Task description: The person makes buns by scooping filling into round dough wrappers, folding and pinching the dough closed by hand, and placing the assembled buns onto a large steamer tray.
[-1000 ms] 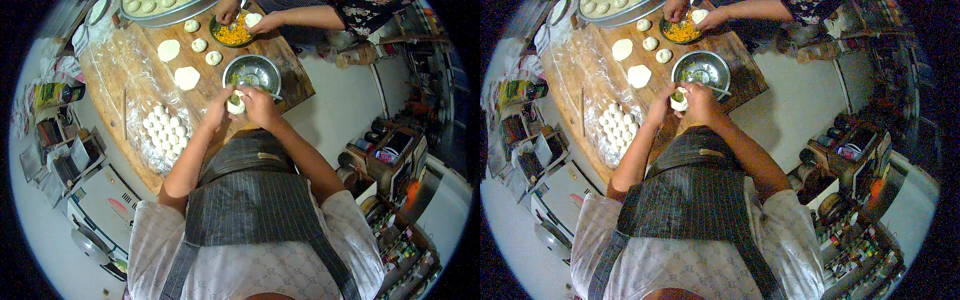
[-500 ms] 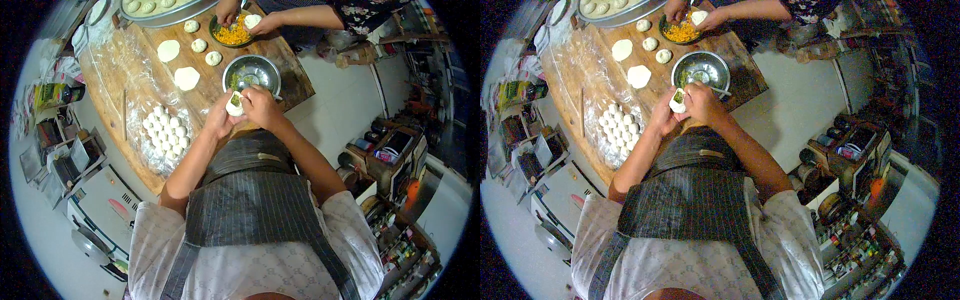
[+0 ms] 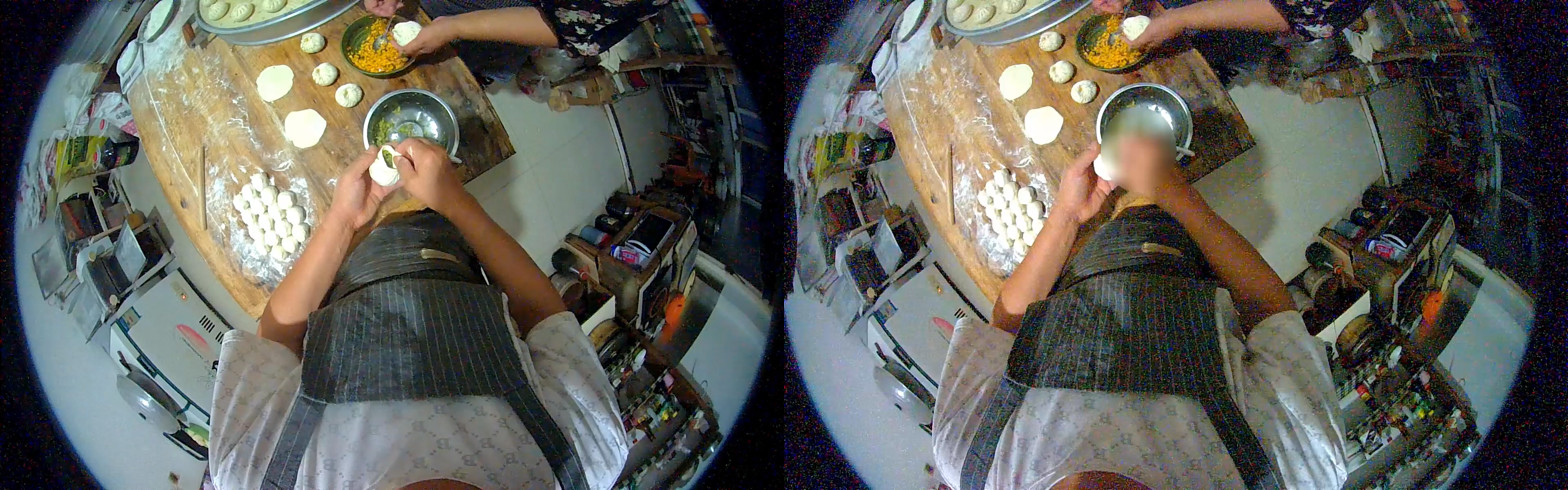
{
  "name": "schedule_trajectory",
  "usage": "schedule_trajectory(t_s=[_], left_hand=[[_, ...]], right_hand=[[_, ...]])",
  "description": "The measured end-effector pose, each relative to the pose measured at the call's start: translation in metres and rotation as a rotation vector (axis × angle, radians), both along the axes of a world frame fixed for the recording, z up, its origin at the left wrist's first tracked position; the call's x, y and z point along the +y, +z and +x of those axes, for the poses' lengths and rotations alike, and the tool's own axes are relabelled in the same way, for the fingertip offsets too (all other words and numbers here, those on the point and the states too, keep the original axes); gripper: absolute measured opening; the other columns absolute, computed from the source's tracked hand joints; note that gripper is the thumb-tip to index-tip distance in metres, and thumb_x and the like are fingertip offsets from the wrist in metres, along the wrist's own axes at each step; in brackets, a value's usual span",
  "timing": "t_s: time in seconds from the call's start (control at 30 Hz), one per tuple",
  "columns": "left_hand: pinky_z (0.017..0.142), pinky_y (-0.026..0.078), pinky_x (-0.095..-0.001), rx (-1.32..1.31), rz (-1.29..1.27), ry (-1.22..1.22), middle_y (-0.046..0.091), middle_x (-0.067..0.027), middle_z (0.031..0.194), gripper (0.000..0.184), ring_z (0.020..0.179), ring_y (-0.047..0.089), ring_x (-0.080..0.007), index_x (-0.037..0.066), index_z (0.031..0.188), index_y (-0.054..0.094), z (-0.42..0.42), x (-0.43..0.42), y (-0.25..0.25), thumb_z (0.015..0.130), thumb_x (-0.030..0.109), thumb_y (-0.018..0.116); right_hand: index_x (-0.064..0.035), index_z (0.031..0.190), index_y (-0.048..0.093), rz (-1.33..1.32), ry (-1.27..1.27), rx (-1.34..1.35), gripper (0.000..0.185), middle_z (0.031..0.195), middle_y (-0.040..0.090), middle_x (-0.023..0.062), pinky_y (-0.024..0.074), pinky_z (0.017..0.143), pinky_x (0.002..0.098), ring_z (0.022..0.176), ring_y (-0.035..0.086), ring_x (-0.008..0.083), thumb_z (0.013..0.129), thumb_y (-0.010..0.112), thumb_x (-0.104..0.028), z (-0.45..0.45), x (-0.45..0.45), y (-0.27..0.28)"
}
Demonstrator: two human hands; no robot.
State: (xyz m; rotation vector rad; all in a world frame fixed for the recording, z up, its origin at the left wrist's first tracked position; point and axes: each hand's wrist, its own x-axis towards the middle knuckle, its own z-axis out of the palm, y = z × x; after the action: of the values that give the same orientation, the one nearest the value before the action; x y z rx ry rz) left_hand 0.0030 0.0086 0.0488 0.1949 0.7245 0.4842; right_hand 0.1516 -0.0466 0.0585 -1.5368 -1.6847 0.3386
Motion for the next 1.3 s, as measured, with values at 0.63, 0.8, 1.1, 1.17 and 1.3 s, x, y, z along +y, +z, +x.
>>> schedule_trajectory(t_s=[0.63,0.8,1.1,1.17,1.3], left_hand=[[0.068,0.055,-0.0280,-0.097,0.028,-0.240,0.064,-0.0068,0.101,0.048,0.086,0.065,-0.0176,0.004,0.117,0.055,-0.003,0.012,0.006,0.100,0.045,0.037],[0.068,0.055,-0.0274,0.141,0.118,-0.059,0.063,-0.0076,0.102,0.043,0.086,0.064,-0.0174,0.003,0.117,0.054,-0.002,-0.003,0.006,0.100,0.040,0.040],[0.056,0.052,-0.0257,0.155,0.178,-0.209,0.064,-0.0034,0.093,0.035,0.075,0.064,-0.0131,0.006,0.112,0.057,-0.014,0.005,-0.018,0.098,0.036,0.048],[0.051,0.049,-0.0237,0.143,0.182,-0.256,0.065,-0.0018,0.088,0.037,0.070,0.062,-0.0115,0.007,0.110,0.058,-0.016,0.007,-0.021,0.097,0.040,0.049],[0.048,0.047,-0.0220,0.224,0.170,-0.238,0.064,-0.0010,0.085,0.038,0.066,0.061,-0.0100,0.008,0.108,0.059,-0.014,0.006,-0.018,0.096,0.043,0.050]], right_hand=[[0.0017,0.089,0.062,-0.409,0.034,0.292,0.009,0.078,0.066,0.0139,0.0507,0.063,0.0333,0.069,0.065,0.0181,0.083,0.062,-0.005,0.001,-0.001,-0.005],[0.0022,0.089,0.061,0.018,0.106,0.073,0.007,0.080,0.067,0.0101,0.0498,0.056,0.0312,0.062,0.061,0.0134,0.085,0.060,-0.003,0.002,0.001,-0.015],[0.0021,0.094,0.057,-0.374,0.154,0.536,0.008,0.083,0.064,0.0095,0.0492,0.057,0.0298,0.065,0.061,0.0124,0.086,0.057,-0.001,-0.006,-0.001,0.014],[0.0020,0.093,0.057,-0.221,0.172,0.313,0.008,0.081,0.063,0.0093,0.0489,0.059,0.0304,0.067,0.061,0.0127,0.087,0.059,-0.002,-0.004,0.003,0.012],[0.0016,0.086,0.058,-0.278,0.123,0.210,0.007,0.078,0.063,0.0099,0.0477,0.065,0.0313,0.073,0.060,0.0129,0.086,0.061,-0.005,-0.009,0.003,0.012]])
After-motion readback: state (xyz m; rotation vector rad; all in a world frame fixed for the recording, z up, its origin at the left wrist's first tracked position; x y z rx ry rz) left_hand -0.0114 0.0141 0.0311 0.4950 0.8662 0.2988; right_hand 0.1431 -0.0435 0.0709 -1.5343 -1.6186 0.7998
